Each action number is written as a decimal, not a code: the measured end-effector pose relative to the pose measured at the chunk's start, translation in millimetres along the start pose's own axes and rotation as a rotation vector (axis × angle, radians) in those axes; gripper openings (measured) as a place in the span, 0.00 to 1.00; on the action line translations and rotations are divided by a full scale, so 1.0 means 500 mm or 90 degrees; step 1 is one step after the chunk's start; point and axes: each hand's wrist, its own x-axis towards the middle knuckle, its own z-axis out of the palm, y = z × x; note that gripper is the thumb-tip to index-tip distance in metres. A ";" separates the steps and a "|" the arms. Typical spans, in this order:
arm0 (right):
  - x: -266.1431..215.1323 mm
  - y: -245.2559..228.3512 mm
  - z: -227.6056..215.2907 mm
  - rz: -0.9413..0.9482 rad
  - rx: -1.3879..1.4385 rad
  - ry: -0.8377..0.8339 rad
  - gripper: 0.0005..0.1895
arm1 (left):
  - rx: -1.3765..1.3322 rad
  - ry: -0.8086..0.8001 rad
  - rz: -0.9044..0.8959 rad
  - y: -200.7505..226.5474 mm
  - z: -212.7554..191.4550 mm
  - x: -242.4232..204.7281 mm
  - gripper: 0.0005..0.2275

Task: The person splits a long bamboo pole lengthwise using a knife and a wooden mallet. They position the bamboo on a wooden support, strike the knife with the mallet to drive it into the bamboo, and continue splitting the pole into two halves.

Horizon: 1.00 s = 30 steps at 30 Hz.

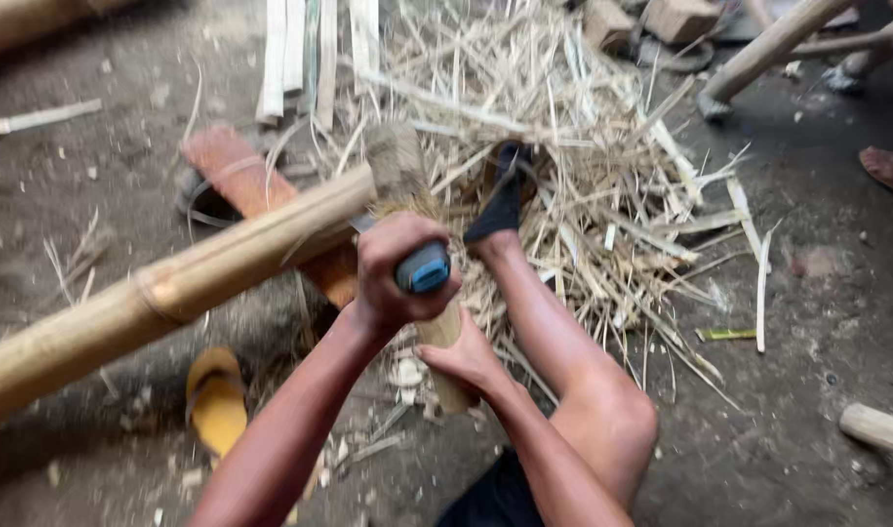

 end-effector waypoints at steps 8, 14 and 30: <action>-0.021 -0.016 -0.050 0.023 -0.031 -0.059 0.50 | -0.065 0.142 -0.119 -0.060 -0.091 0.036 0.13; -0.029 -0.020 -0.054 -0.048 0.207 -0.047 0.38 | -0.226 0.371 -0.366 -0.382 -0.426 0.106 0.27; 0.027 -0.032 0.007 0.051 -0.258 0.076 0.49 | -0.278 0.688 -0.367 -0.519 -0.552 0.024 0.21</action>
